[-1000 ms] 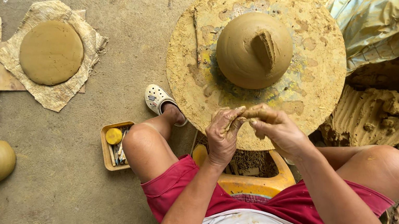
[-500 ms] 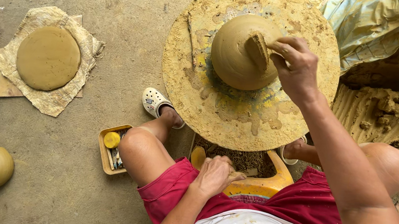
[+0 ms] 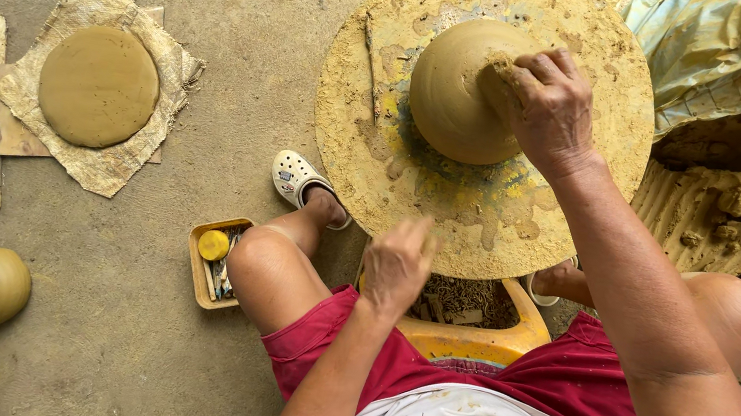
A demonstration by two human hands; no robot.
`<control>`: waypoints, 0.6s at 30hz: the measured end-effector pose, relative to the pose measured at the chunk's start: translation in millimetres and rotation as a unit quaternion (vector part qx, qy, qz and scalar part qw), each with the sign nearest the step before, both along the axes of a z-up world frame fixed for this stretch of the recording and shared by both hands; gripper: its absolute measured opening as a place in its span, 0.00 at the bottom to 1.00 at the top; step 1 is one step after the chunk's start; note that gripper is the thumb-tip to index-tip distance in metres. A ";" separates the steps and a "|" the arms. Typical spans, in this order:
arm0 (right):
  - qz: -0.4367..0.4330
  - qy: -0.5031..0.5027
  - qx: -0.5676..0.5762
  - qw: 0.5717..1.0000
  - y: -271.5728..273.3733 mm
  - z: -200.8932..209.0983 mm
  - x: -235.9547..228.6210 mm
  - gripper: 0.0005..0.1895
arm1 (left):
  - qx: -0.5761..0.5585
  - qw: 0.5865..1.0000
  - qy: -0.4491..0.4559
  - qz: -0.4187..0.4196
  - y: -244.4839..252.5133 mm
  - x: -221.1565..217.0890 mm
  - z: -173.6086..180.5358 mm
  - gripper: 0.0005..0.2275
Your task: The person shapes a clay vessel on a manual pottery wheel by hand and then selects various wooden carving and smoothing tools from a container to refine the piece.
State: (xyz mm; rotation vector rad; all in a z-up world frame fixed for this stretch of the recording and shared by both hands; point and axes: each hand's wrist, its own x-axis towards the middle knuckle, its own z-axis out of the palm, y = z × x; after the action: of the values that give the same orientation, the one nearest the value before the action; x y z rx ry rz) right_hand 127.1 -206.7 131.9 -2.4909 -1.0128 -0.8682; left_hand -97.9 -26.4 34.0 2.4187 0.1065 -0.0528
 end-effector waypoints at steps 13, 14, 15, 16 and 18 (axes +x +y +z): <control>-0.047 0.161 0.031 0.985 -44.4 -36.9 -36.8 0.06 | 0.225 0.948 -0.116 0.195 39.4 101.2 -48.6 0.31; -0.040 0.209 0.095 0.972 -44.0 -33.8 -32.8 0.07 | 0.233 0.945 -0.119 0.195 38.6 101.5 -48.9 0.31; -0.032 0.256 0.159 0.953 -42.3 -30.0 -27.4 0.08 | 0.236 0.945 -0.119 0.195 38.4 101.1 -48.1 0.31; -0.034 0.282 0.186 0.940 -39.0 -25.9 -20.5 0.06 | 0.239 0.944 -0.120 0.195 38.3 100.4 -46.6 0.31; -0.035 0.332 0.240 0.912 -26.1 -18.0 -1.4 0.05 | 0.240 0.944 -0.117 0.194 37.4 101.1 -42.2 0.31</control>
State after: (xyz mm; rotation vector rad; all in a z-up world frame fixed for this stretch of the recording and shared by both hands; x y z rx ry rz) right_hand 125.7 -232.9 114.0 -2.1406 -0.4112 -0.1920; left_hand 3.2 11.0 -8.2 2.8130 0.5379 0.4937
